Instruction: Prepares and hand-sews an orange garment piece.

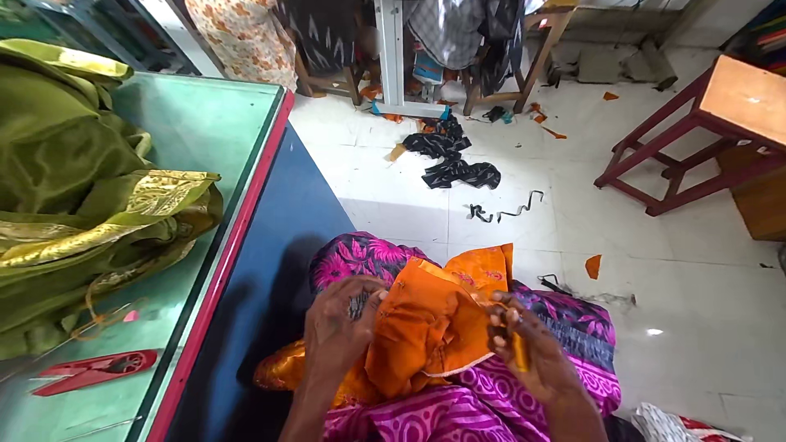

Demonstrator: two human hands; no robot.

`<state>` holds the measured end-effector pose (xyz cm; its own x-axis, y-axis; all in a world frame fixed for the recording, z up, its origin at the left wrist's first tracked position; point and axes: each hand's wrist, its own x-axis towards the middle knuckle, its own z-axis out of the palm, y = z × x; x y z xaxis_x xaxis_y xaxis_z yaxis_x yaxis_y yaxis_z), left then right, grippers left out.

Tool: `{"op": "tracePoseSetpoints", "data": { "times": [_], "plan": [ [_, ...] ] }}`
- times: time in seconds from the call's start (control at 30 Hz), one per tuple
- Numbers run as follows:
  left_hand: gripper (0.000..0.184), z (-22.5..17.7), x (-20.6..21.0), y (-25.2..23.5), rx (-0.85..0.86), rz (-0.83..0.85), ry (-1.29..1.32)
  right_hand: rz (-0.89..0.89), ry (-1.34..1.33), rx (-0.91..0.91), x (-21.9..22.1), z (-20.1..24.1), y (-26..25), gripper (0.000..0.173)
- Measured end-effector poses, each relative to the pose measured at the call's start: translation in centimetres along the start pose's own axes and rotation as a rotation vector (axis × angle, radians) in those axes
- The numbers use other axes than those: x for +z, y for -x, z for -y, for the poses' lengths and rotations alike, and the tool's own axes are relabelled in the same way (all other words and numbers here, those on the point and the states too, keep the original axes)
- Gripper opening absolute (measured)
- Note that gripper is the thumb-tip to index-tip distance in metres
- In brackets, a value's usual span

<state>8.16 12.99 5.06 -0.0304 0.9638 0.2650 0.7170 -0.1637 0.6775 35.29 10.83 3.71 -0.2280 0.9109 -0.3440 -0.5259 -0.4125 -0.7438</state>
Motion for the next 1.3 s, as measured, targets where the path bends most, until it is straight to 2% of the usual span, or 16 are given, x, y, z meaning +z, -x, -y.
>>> {"op": "tracePoseSetpoints", "data": {
  "times": [0.2, 0.27, 0.33, 0.4, 0.47, 0.6, 0.67, 0.73, 0.8, 0.87, 0.9, 0.97, 1.03, 1.13, 1.23, 1.3],
  "plan": [
    [0.020, 2.7, -2.2, -0.6, -0.121, -0.054, -0.171, -0.269, 0.179, -0.177, -4.9, 2.8, 2.3, 0.014],
    [0.020, 3.5, -2.4, -0.6, -0.155, -0.065, -0.242, -0.371, 0.169, -0.235, -7.0, 3.4, 3.2, 0.018],
    [0.019, 3.9, -2.5, -0.6, -0.214, -0.055, -0.303, -0.474, 0.145, -0.277, -8.3, 3.9, 4.0, 0.028],
    [0.017, 3.9, -2.4, -0.7, -0.291, -0.023, -0.351, -0.552, 0.139, -0.300, -8.6, 4.2, 4.3, 0.033],
    [0.017, 3.6, -1.8, -0.6, -0.297, 0.009, -0.361, -0.560, 0.131, -0.305, -8.0, 4.0, 4.3, 0.033],
    [0.036, 0.8, 0.0, 0.0, -0.032, 0.043, -0.172, -0.448, 0.190, -0.246, -4.1, 2.5, 3.2, 0.025],
    [0.050, -1.8, 1.4, 0.8, 0.129, 0.182, -0.012, -0.322, 0.231, -0.189, -1.3, 1.4, 2.7, 0.019],
    [0.056, -4.6, 3.2, 1.9, 0.269, 0.378, 0.131, -0.124, 0.231, -0.156, 1.1, 0.4, 2.5, 0.010],
    [0.047, -6.5, 4.4, 2.7, 0.339, 0.587, 0.230, 0.085, 0.195, -0.150, 2.8, 0.1, 2.5, 0.008],
    [0.017, -7.0, 4.6, 2.9, 0.384, 0.715, 0.298, 0.208, 0.144, -0.167, 3.5, 0.4, 2.7, 0.011],
    [0.015, -7.1, 4.5, 2.7, 0.366, 0.784, 0.354, 0.231, 0.122, -0.183, 3.3, 0.7, 2.7, 0.013],
    [0.027, -6.8, 3.6, 2.1, 0.281, 0.884, 0.531, 0.211, 0.098, -0.210, 2.3, 1.7, 2.9, 0.015],
    [0.038, -5.7, 2.7, 1.6, 0.191, 0.832, 0.779, 0.147, 0.078, -0.220, 0.9, 2.6, 2.9, 0.015],
    [0.029, -3.0, 1.1, 0.9, -0.016, 0.639, 1.057, 0.031, 0.047, -0.223, -1.4, 3.7, 3.3, 0.014],
    [0.021, 0.1, -0.8, -0.1, -0.138, 0.326, 1.058, -0.090, 0.034, -0.253, -3.4, 4.5, 3.9, 0.012],
    [0.034, 2.0, -1.9, -0.7, -0.234, 0.117, 1.025, -0.192, 0.010, -0.278, -4.6, 4.8, 4.1, 0.011]
  ]
}}
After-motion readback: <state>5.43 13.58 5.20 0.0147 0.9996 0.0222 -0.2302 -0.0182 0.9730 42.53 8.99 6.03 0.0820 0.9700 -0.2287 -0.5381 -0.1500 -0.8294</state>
